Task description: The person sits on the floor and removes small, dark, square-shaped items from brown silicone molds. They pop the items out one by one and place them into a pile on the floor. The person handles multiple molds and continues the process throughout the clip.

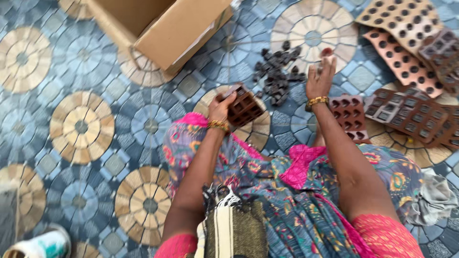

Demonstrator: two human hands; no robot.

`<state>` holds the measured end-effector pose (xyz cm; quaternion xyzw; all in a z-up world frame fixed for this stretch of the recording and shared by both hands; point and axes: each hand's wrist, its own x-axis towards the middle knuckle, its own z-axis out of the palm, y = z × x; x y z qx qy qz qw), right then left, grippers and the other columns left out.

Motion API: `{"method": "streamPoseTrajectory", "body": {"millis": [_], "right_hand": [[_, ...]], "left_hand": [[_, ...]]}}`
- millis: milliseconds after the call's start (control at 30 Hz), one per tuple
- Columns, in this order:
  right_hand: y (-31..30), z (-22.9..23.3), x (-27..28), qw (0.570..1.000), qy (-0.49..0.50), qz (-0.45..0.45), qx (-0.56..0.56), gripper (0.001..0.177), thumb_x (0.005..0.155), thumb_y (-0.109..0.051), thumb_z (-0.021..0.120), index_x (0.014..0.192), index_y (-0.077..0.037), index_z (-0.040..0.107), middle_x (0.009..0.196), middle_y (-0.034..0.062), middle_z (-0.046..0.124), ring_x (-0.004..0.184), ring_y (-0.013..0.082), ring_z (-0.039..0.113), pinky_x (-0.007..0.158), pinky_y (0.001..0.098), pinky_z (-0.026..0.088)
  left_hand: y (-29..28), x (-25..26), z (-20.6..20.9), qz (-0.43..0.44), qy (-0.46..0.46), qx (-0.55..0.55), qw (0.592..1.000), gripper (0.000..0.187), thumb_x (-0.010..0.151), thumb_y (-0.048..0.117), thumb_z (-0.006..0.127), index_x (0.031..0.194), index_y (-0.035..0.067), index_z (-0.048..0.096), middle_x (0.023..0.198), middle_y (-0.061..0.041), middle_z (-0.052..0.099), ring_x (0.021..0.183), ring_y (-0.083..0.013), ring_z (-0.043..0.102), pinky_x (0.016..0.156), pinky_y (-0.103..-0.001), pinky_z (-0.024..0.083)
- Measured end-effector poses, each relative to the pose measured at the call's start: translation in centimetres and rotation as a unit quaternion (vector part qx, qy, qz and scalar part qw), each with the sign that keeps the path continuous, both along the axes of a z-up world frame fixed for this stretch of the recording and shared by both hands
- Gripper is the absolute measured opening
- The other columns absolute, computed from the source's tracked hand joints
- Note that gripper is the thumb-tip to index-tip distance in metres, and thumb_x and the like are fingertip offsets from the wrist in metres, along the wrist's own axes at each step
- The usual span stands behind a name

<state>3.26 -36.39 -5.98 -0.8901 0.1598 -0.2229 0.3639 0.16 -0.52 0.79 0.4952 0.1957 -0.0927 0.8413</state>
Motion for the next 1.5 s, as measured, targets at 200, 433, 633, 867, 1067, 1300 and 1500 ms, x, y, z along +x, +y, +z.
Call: {"method": "streamPoseTrajectory", "body": {"millis": [200,433,633,867,1067,1300,1500], "right_hand": [[9.0,2.5,-7.2,0.866,0.142,0.272,0.394,0.051,0.11,-0.05,0.045,0.129,-0.01,0.071,0.137,0.0104,0.069,0.132,0.0209,0.059,0.11,0.0371,0.041],[10.1,6.0,-9.9,0.944,0.173,0.271,0.073,0.043,0.103,-0.036,0.057,0.138,-0.011,0.059,0.138,0.013,0.064,0.135,0.0287,0.057,0.113,0.0452,0.045],[13.4,4.8,-13.7,0.82,0.157,0.442,-0.328,0.054,0.098,-0.017,0.05,0.151,-0.022,0.045,0.163,0.012,0.035,0.157,0.0366,0.021,0.123,0.0622,0.016],[17.5,4.1,-12.7,0.656,0.087,0.536,-0.524,0.066,0.098,-0.04,0.04,0.161,-0.039,0.021,0.171,-0.0143,0.012,0.158,0.026,0.01,0.117,0.0708,-0.004],[15.4,3.8,-6.1,0.687,0.1,0.453,-0.559,0.059,0.103,-0.055,0.03,0.161,-0.042,0.023,0.171,-0.0151,0.015,0.158,0.0256,0.009,0.116,0.0729,-0.006],[13.2,4.4,-2.0,0.703,0.1,0.449,-0.543,0.051,0.108,-0.05,0.029,0.158,-0.044,0.029,0.169,-0.0143,0.022,0.16,0.0213,0.011,0.119,0.0733,-0.008],[11.6,6.3,0.8,0.805,0.077,0.378,-0.452,0.054,0.102,-0.042,0.039,0.156,-0.037,0.043,0.168,-0.0079,0.028,0.155,0.0292,0.015,0.118,0.0713,-0.003]], "left_hand": [[0.1,-0.4,0.2,0.028,0.052,-0.116,0.992,0.02,0.084,0.013,0.079,0.099,0.003,0.073,0.088,-0.006,0.074,0.075,-0.0202,0.071,0.068,-0.035,0.062],[-0.5,0.8,-3.2,0.095,-0.047,-0.028,0.994,0.023,0.085,0.014,0.084,0.102,0.003,0.074,0.094,-0.005,0.074,0.08,-0.0153,0.068,0.075,-0.032,0.056],[2.8,1.0,0.8,0.214,-0.14,-0.04,0.966,0.027,0.084,0.017,0.085,0.101,0.004,0.068,0.098,-0.004,0.072,0.088,-0.016,0.067,0.083,-0.032,0.057],[6.4,-0.1,6.5,0.303,-0.165,-0.051,0.937,0.035,0.082,0.018,0.085,0.108,0.004,0.065,0.103,-0.006,0.071,0.093,-0.0188,0.067,0.086,-0.037,0.059],[6.5,0.7,4.8,0.275,-0.161,-0.087,0.944,0.029,0.088,0.014,0.084,0.109,0.003,0.066,0.107,-0.008,0.071,0.097,-0.0205,0.069,0.091,-0.039,0.059],[4.1,1.3,3.4,0.153,-0.048,-0.158,0.974,0.018,0.087,0.015,0.075,0.102,0.006,0.074,0.1,-0.007,0.076,0.089,-0.0228,0.074,0.081,-0.042,0.063],[1.9,1.3,1.0,0.099,-0.03,-0.154,0.983,0.016,0.092,0.011,0.079,0.104,0.004,0.072,0.1,-0.007,0.075,0.088,-0.0206,0.073,0.082,-0.038,0.063]]}}
